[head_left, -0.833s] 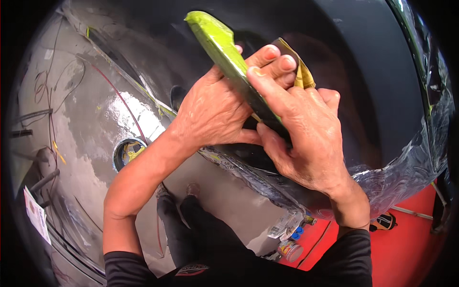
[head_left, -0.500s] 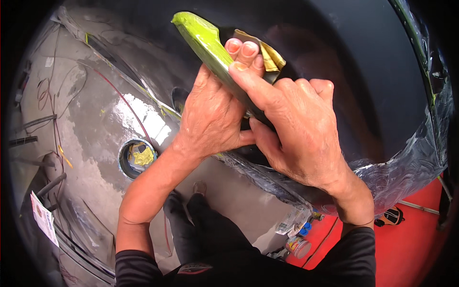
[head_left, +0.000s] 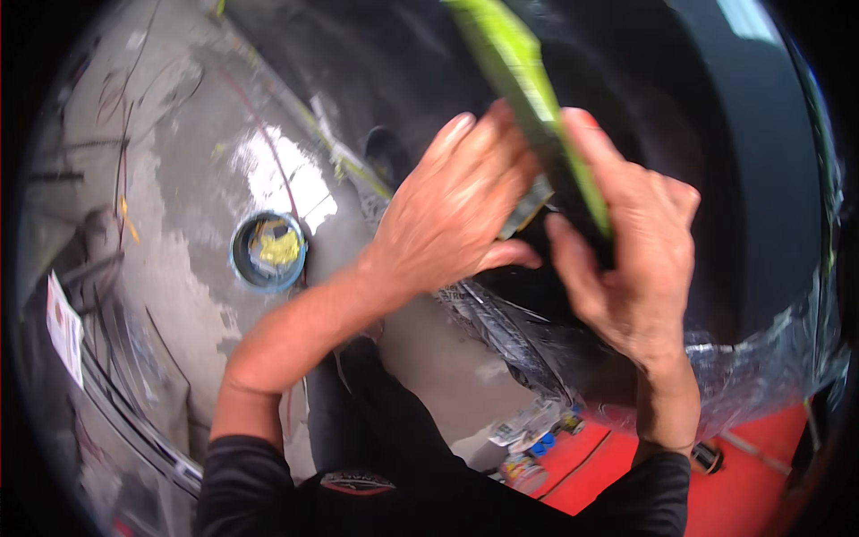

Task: Wet sanding the door handle area of a car door.

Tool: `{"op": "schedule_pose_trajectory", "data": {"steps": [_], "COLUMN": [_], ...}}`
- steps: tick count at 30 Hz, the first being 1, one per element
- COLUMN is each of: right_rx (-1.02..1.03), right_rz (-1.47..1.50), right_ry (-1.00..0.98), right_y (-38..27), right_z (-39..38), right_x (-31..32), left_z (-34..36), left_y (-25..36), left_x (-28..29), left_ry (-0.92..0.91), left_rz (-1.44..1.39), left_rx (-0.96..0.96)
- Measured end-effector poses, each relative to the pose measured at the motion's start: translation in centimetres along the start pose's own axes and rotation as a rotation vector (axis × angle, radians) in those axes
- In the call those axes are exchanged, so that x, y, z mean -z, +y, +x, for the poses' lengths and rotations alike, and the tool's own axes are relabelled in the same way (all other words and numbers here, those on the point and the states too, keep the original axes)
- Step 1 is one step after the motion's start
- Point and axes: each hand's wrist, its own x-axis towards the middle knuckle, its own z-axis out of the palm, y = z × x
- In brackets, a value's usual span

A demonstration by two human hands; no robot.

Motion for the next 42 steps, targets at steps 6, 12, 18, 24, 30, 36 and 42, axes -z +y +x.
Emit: {"op": "schedule_pose_trajectory", "data": {"steps": [6,12,18,24,30,36,42], "right_rx": [-0.034,-0.05,0.041,-0.031,-0.007,-0.01,0.004], "right_rz": [0.057,0.031,0.021,0.079,-0.032,0.004,0.009], "right_ry": [0.063,0.025,0.067,0.048,0.022,0.008,0.038], "right_y": [-0.6,-1.3,-0.6,0.1,-0.4,-0.1,0.2], "right_z": [-0.5,-0.4,-0.1,-0.6,-0.5,-0.3,-1.0], "right_x": [-0.6,-1.1,-1.7,-1.0,0.0,0.2,0.6], "left_z": [-2.1,-0.6,0.9,0.2,0.6,3.7,2.7], "left_y": [2.6,1.8,-0.1,1.8,0.3,-0.6,0.2], "left_x": [-2.3,-2.6,-2.3,-3.2,-2.8,-0.8,-0.6], "left_ry": [0.268,0.463,0.479,0.409,0.167,0.143,0.129], "left_rz": [-0.023,0.06,0.249,-0.015,-0.112,0.144,-0.007], "left_rx": [0.038,0.11,-0.005,-0.031,-0.146,-0.098,-0.082]}}
